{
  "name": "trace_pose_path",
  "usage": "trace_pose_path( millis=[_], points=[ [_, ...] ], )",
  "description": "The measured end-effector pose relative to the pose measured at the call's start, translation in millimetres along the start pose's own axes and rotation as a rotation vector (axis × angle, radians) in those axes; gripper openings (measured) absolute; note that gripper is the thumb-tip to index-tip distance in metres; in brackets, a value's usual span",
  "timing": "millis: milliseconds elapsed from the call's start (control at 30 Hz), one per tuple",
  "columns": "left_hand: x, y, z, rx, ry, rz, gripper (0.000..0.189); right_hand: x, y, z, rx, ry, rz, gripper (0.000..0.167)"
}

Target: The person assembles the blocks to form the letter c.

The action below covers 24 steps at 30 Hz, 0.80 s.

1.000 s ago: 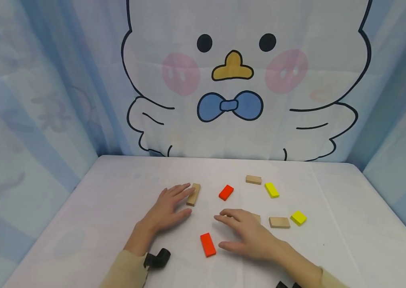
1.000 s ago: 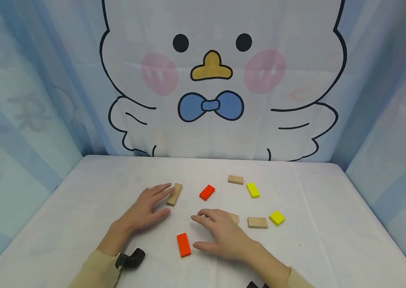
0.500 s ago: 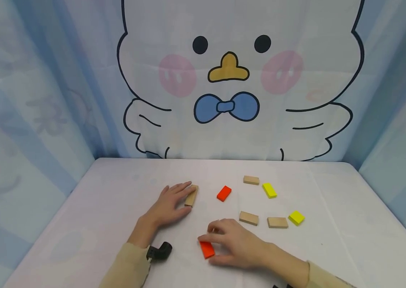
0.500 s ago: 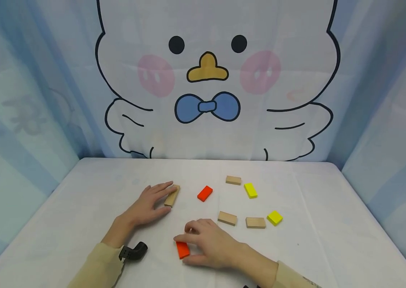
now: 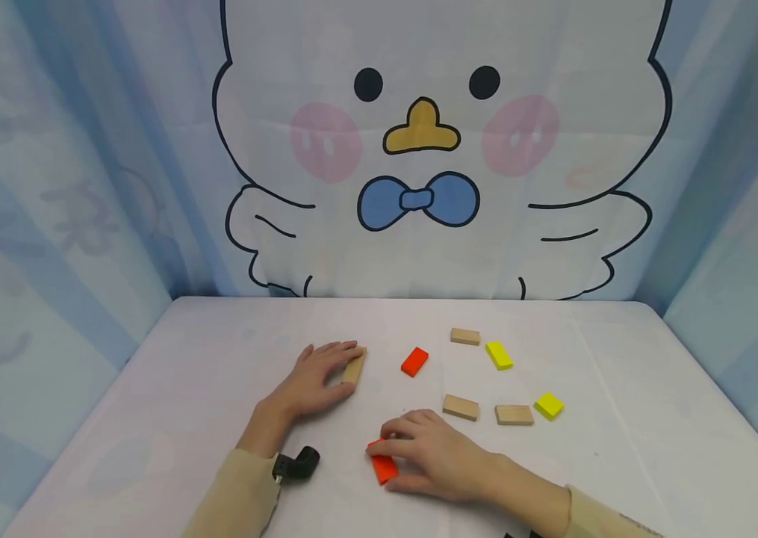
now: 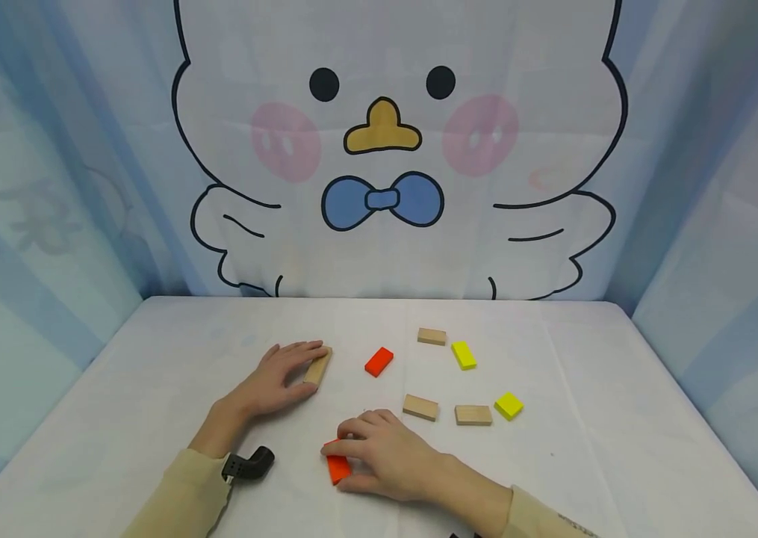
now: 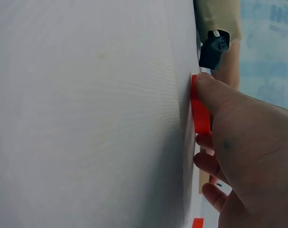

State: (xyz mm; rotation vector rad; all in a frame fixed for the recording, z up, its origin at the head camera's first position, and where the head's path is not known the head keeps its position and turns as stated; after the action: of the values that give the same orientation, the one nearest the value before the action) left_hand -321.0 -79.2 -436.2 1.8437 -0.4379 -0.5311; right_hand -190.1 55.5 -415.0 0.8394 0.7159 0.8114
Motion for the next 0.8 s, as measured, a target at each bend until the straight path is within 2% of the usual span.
trace_pose_path(
  millis=[200,500,667,800],
  points=[
    [-0.9,-0.2,-2.7,0.017,-0.017,-0.022,0.059,-0.8,0.0,-1.9,0.017,-0.008,0.005,0.038],
    [-9.3,-2.5,-18.6,0.014,-0.037,-0.016,0.059,-2.0,11.5,-13.5,0.044,-0.047,-0.014,0.037],
    [-10.9,-3.6,-24.3,0.016,-0.036,-0.020,0.059,-4.0,11.9,-23.7,0.019,-0.098,0.029,0.039],
    [-10.6,-6.0,-25.3,0.022,-0.030,-0.028,0.059,-5.7,13.1,-30.0,0.017,-0.100,0.051,0.039]
  ],
)
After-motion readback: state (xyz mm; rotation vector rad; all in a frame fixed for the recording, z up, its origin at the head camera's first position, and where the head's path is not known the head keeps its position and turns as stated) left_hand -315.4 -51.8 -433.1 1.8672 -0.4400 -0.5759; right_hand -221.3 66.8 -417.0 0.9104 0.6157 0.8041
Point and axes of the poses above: each hand's wrist, its own x-axis away from the middle knuckle, its own y-axis out of the back of the hand, z = x × y, the point moved 10 cm from there along -x, towards the middle knuckle, and after that the axes turned 12 degrees about -x, right-handed, at the moved point
